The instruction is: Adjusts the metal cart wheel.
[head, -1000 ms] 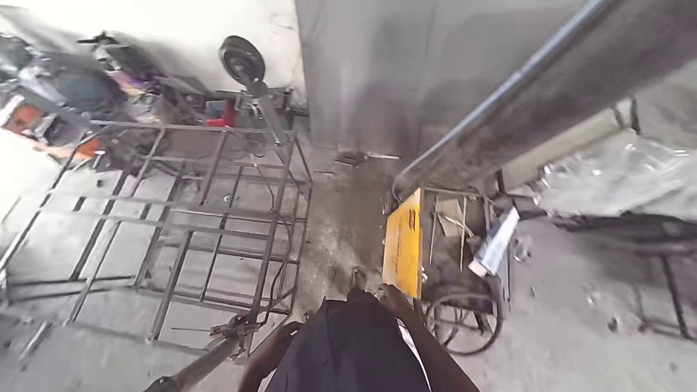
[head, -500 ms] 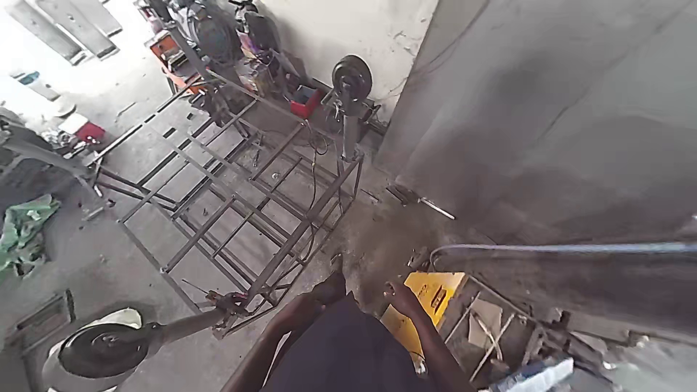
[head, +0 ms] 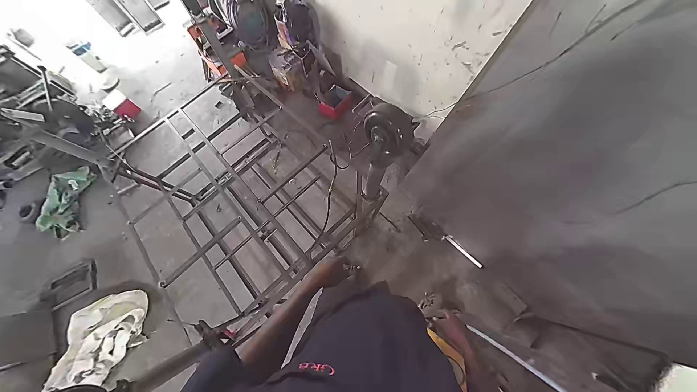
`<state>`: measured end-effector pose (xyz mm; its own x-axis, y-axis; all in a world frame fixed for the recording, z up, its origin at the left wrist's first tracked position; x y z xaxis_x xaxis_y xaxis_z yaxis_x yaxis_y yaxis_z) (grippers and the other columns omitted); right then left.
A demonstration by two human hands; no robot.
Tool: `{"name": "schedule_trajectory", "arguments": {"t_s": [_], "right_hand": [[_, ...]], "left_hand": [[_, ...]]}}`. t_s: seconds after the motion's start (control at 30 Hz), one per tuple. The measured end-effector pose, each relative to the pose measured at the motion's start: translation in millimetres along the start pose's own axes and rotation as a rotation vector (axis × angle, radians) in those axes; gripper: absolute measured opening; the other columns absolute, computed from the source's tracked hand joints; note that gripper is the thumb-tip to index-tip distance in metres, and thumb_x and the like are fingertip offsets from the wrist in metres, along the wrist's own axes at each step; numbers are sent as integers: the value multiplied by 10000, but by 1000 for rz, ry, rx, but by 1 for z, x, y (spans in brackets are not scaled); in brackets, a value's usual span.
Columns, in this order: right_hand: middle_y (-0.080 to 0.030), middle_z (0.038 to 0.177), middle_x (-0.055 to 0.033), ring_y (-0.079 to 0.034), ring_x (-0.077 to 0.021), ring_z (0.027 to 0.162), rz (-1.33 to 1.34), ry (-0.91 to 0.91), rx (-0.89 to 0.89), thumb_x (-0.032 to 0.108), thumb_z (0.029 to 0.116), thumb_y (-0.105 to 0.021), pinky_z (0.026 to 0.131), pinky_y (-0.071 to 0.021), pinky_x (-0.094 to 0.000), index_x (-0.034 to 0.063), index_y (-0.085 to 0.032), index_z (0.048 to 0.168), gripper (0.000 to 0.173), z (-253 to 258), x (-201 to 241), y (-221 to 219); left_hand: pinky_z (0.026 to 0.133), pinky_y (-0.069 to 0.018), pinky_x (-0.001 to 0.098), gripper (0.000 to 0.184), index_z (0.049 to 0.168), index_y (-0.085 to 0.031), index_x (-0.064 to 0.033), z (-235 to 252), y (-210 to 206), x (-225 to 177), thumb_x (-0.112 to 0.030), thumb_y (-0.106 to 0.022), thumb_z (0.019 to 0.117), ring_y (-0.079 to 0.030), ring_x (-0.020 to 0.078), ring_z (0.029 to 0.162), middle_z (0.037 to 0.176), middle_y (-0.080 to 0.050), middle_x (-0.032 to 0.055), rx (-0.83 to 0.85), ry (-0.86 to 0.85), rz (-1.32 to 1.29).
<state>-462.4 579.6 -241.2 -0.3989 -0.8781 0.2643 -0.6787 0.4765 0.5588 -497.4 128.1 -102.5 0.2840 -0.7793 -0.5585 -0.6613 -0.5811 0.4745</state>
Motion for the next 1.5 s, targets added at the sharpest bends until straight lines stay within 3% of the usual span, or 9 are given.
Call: {"name": "schedule_trajectory", "arguments": {"t_s": [0.27,0.37,0.47,0.6,0.77,0.97,1.27,1.4,1.5], "right_hand": [[-649,1167,-283,-653,-382,982,372,-107,27,166,1041,-591,853,-537,-553,-48,-556,1348,376,64,-37,71],[-619,1219,-269,-629,-342,1040,412,-163,94,137,1052,-550,907,-518,-502,-54,-527,1365,368,83,-43,119],[-571,1364,-294,-567,-397,1260,364,-183,120,168,1046,-573,1074,-442,-542,-47,-529,1396,413,147,-44,180],[-641,1302,-231,-606,-398,1229,102,-112,110,350,1016,-574,1032,-473,-614,64,-608,1361,449,243,-71,235],[-665,1291,-188,-616,-355,1237,94,-58,221,307,1028,-556,1057,-465,-574,64,-623,1338,399,323,-37,282],[-671,1247,-203,-629,-366,1197,28,-41,356,317,1030,-542,1012,-483,-590,67,-642,1294,377,453,-30,234],[-689,1175,-210,-661,-405,1116,-17,-160,349,356,1029,-544,891,-525,-653,85,-680,1216,356,660,-61,116],[-680,1195,-221,-657,-416,1117,-112,-137,304,342,1000,-585,872,-524,-661,55,-678,1193,358,748,-69,72],[-575,1384,-239,-604,-440,1208,-227,-85,187,330,976,-631,902,-531,-636,17,-575,1386,518,816,-71,38]], "left_hand": [[1009,-504,612,470,1414,-586,-130,75,53,-47,-375,-605,1013,-675,340,1141,1225,-699,166,-44,150,11],[988,-521,604,501,1430,-567,-142,107,33,-57,-430,-586,1021,-684,326,1121,1223,-704,146,17,272,17],[993,-511,626,515,1417,-580,-124,130,11,-77,-456,-571,1024,-683,349,1123,1217,-706,159,53,366,37],[1026,-513,582,567,1415,-583,-114,160,-36,-110,-496,-600,997,-666,323,1172,1303,-669,157,99,394,-21],[1086,-474,549,561,1414,-576,-71,220,-60,-163,-449,-625,1003,-606,348,1262,1375,-617,189,104,464,-81],[1092,-464,577,725,1477,-531,-144,337,-118,-144,-587,-675,921,-547,375,1333,1484,-536,170,228,597,24],[955,-530,626,1219,1651,-180,-246,463,-185,-106,-817,-713,715,-587,462,1245,1632,-297,243,407,802,114],[983,-488,626,1271,1640,-249,-290,472,-199,-84,-871,-727,616,-476,512,1336,1658,-189,285,351,844,306],[1042,-419,672,1230,1607,-360,-214,475,-193,-75,-837,-755,622,-425,565,1362,1626,-217,347,204,822,308]]}}
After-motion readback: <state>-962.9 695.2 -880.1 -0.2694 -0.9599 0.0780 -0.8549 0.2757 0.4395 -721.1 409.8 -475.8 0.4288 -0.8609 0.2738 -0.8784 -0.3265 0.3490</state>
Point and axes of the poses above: each hand's wrist, its own z-axis towards the middle knuckle, its own y-axis out of the back of the hand, x = y × z, the point moved 2 cm from there along z, towards the middle knuckle
